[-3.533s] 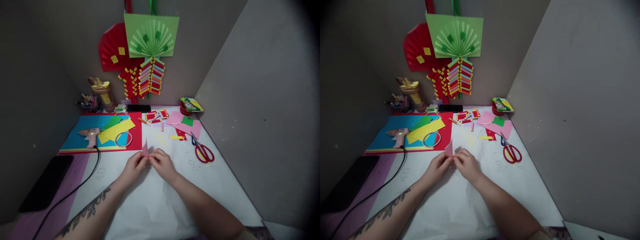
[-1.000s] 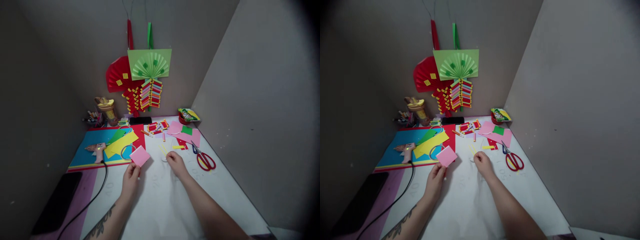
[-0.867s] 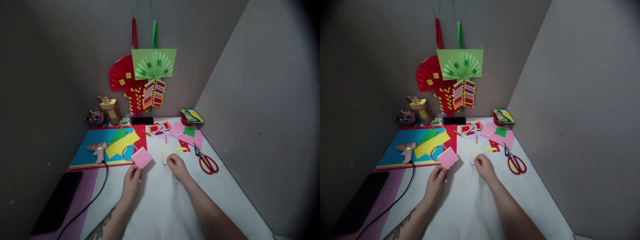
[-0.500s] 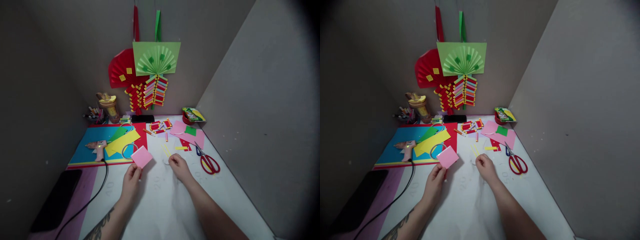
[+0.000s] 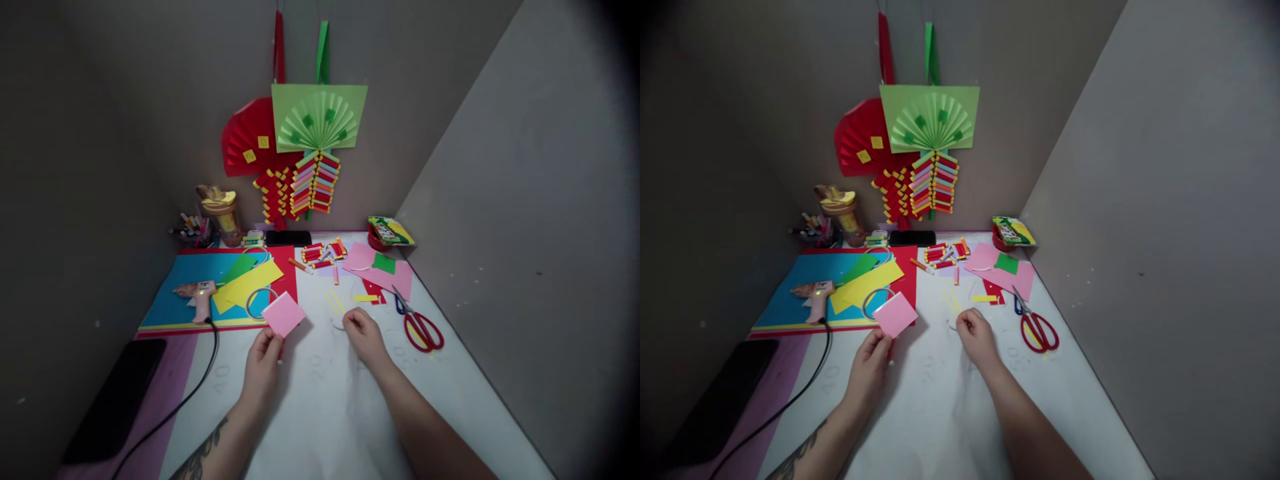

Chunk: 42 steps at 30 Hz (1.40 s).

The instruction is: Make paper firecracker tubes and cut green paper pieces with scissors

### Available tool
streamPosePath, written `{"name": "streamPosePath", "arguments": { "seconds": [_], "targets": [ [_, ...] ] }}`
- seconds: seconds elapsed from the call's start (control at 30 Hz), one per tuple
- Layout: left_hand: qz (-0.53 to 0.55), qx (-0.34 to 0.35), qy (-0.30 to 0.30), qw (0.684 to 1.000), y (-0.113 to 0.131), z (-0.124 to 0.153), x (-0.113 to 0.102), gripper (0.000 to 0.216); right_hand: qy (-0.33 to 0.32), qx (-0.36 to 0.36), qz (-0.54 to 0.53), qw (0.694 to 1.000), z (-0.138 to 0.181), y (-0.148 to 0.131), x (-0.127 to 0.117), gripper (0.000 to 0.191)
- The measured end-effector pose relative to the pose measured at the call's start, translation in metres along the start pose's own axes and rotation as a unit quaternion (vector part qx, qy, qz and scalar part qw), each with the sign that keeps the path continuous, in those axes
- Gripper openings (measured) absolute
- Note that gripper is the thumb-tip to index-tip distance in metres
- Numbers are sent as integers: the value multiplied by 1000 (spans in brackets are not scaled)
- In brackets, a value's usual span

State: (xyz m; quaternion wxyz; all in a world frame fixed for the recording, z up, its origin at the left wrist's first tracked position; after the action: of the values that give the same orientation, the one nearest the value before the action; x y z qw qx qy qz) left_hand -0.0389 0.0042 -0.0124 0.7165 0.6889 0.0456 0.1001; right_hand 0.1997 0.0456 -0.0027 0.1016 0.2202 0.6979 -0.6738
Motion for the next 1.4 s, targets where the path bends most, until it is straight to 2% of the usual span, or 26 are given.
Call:
{"name": "streamPosePath", "arguments": {
  "seconds": [0.1, 0.2, 0.27, 0.37, 0.43, 0.53, 0.6, 0.7, 0.77, 0.83, 1.0, 1.07, 1.2, 1.4],
  "targets": [
    [3, 2, 3, 1000, -1, -1, 0, 23, 44, -24, -1, 999, 3, -7, -7, 15],
    [12, 3, -4, 1000, -2, -1, 3, 22, 170, -76, 18, 982, 7, -12, -24, 13],
    [15, 0, -7, 1000, -2, 0, 4, 21, 216, -90, 71, 970, 7, -11, -31, 8],
    [11, -3, -22, 1000, 2, 2, 10, 22, 148, -52, 172, 973, 1, -1, -25, 18],
    [7, -6, -40, 999, 7, 3, 15, 22, 102, -36, 182, 977, 1, 0, -18, 23],
    [1, -15, -73, 997, 11, 7, 22, 19, 65, -37, 65, 995, 7, -11, -7, 12],
    [-8, -18, -116, 993, 13, 10, 28, 17, 9, 3, -67, 998, 10, -15, 5, 14],
    [-31, -17, -194, 980, 14, 15, 38, 15, -79, 102, -230, 965, 14, -13, 24, 26],
    [-47, -15, -222, 974, 14, 16, 42, 15, -107, 139, -272, 946, 15, -12, 31, 30],
    [-44, -16, -217, 975, 16, 16, 43, 16, -123, 155, -274, 941, 16, -10, 33, 27],
    [-9, -23, -125, 992, 20, 9, 34, 19, -193, 145, -238, 941, 21, -15, 37, 24],
    [-16, -25, -106, 994, 19, 7, 31, 18, -197, 139, -224, 944, 22, -17, 38, 24],
    [-42, -37, -108, 992, 15, 5, 29, 14, -160, 133, -218, 953, 21, -15, 38, 23],
    [-73, -27, -127, 989, 14, 4, 30, 12, -150, 120, -228, 955, 19, -10, 38, 24]
  ]
}}
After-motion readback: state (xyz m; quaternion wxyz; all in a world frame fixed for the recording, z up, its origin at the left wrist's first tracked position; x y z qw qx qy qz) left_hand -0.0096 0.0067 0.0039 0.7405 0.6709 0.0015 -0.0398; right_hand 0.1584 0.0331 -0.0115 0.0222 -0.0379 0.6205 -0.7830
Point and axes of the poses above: each hand's wrist, its own z-axis away from the middle knuckle, its own x-axis out of the palm, y = z × x, the point moved 5 cm from there along -z, towards the middle knuckle, and after that the axes turned 9 degrees about x, right-handed, at the moved point
